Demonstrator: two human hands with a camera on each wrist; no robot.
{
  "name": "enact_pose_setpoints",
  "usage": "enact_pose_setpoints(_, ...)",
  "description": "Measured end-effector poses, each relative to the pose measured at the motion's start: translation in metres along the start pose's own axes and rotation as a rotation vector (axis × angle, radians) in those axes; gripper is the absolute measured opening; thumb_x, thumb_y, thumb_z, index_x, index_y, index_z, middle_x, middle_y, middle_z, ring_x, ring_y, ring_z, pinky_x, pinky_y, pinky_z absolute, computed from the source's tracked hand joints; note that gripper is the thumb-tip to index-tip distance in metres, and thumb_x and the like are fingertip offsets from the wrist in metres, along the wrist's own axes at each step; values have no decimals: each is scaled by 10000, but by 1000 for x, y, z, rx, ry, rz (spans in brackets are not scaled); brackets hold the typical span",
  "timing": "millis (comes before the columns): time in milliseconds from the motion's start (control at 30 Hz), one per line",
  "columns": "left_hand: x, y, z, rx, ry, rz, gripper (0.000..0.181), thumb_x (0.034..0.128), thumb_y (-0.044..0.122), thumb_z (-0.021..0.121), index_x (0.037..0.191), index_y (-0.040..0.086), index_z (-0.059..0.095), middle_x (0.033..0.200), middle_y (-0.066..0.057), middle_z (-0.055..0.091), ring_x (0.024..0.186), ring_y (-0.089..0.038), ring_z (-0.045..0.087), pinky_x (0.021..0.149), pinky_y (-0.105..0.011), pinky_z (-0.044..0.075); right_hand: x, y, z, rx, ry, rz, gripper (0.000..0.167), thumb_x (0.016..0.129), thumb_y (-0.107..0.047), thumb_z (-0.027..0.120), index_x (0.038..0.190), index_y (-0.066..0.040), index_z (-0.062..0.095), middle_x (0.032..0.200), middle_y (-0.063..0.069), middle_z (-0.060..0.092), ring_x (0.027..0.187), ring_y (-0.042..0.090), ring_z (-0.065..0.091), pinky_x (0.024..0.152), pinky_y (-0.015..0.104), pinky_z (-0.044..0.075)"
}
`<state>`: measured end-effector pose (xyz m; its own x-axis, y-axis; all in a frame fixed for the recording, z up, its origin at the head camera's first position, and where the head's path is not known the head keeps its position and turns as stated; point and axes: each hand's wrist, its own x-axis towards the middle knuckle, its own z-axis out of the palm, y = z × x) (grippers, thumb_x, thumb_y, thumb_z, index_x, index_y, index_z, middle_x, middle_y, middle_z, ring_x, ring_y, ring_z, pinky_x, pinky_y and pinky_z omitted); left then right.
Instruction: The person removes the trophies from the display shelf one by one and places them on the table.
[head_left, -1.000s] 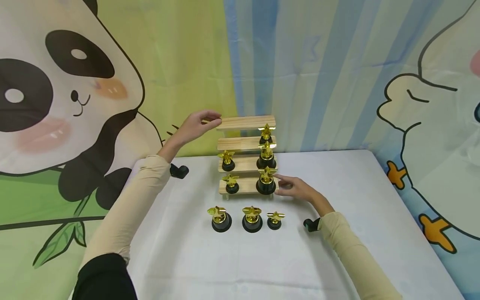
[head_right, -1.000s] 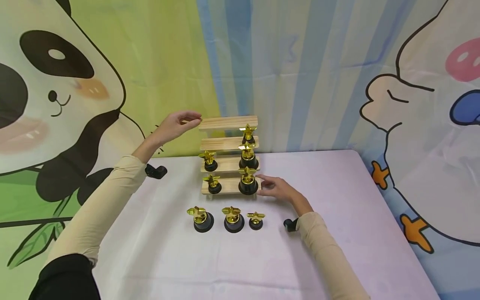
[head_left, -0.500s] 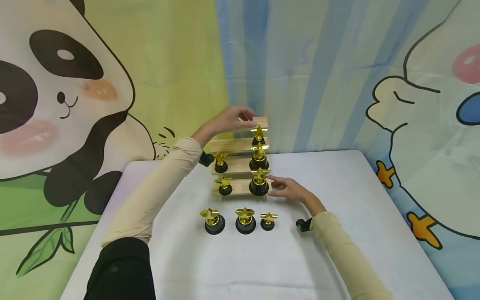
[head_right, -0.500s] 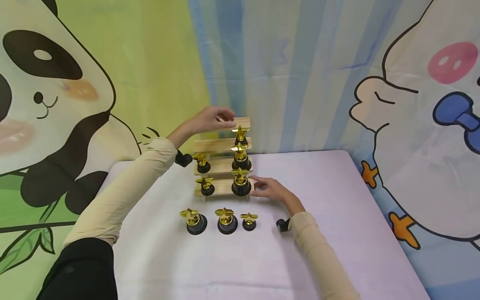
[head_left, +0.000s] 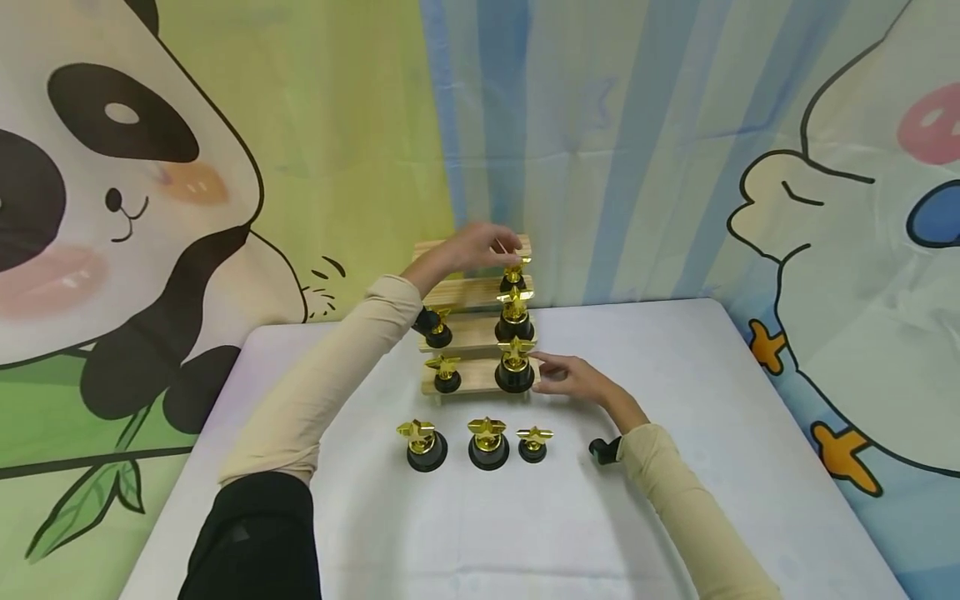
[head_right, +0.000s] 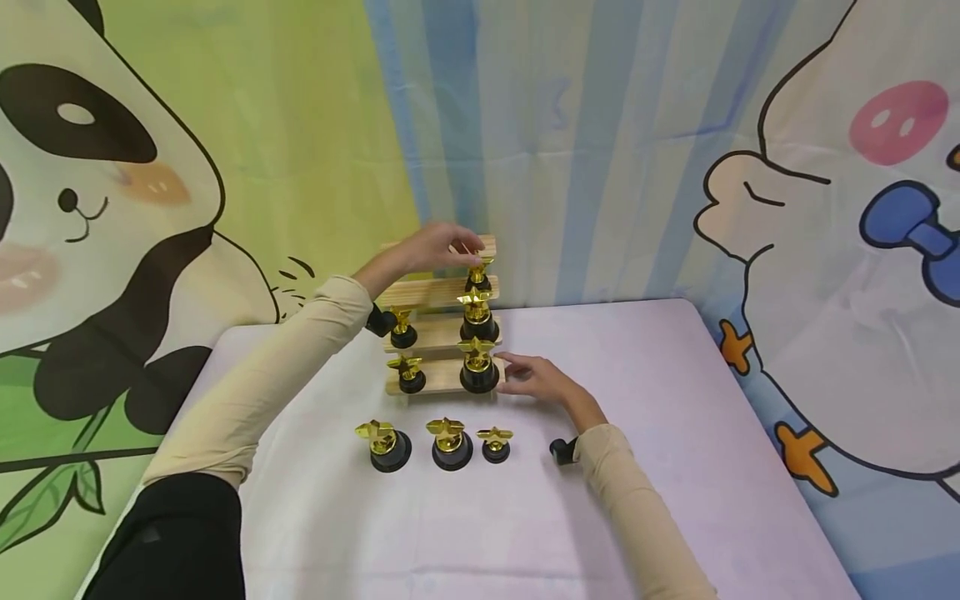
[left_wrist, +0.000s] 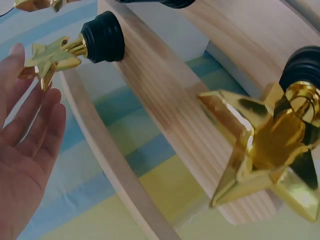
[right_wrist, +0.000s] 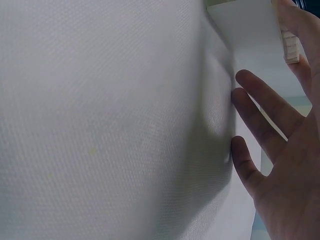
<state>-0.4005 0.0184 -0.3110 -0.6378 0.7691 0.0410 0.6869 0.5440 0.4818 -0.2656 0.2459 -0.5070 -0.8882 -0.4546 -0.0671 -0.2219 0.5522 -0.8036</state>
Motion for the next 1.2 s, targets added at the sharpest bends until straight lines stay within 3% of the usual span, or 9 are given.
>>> enact_pose_setpoints(167,2,-3,7,42,3,17,242,948,238,637,1111,66,687,1080,-103,719,1004,-218,669,899,-335,529,1,-2,3,7,-3,-1,654,885,-304,711,1465,-170,438,1281,220,621,1206,354,584,1041,535,445)
enact_pose_setpoints(433,-1,-4,12,18,16,-4,227,966,204,609,1135,69,675,1080,-107,707,988,-228,660,889,-351,532,0,-6,3,-5,1,5,656,879,-300,715,1461,-167,444,1265,216,631,1199,348,589,1031,531,454)
enact_pose_setpoints(600,-6,-3,9,-19,77,-10,231,993,178,557,1161,43,641,1140,-128,683,1065,-250,636,939,-362,513,0,-4,3,-11,5,-6,655,882,-300,711,1463,-165,441,1259,225,630,1189,355,595,1022,525,465)
enact_pose_setpoints(767,-18,-1,-6,-57,166,-7,247,995,187,552,1181,40,624,1155,-131,665,1061,-245,623,945,-352,506,-1,-3,4,-19,5,-15,660,881,-316,712,1464,-167,440,1255,217,634,1183,352,599,1026,525,462)
enact_pose_setpoints(933,-47,0,-31,-82,270,-12,239,986,200,570,1164,60,645,1141,-115,675,1033,-228,637,906,-352,523,0,-5,3,-40,4,-14,662,877,-332,716,1463,-186,443,1254,196,641,1177,329,606,1029,512,462)
enact_pose_setpoints(1200,-123,0,-58,-57,415,-15,216,975,184,587,1134,57,657,1116,-112,692,1020,-240,669,839,-398,561,4,-8,-1,-24,-12,-12,670,884,-315,711,1474,-180,424,1284,222,617,1211,356,582,1044,527,447)
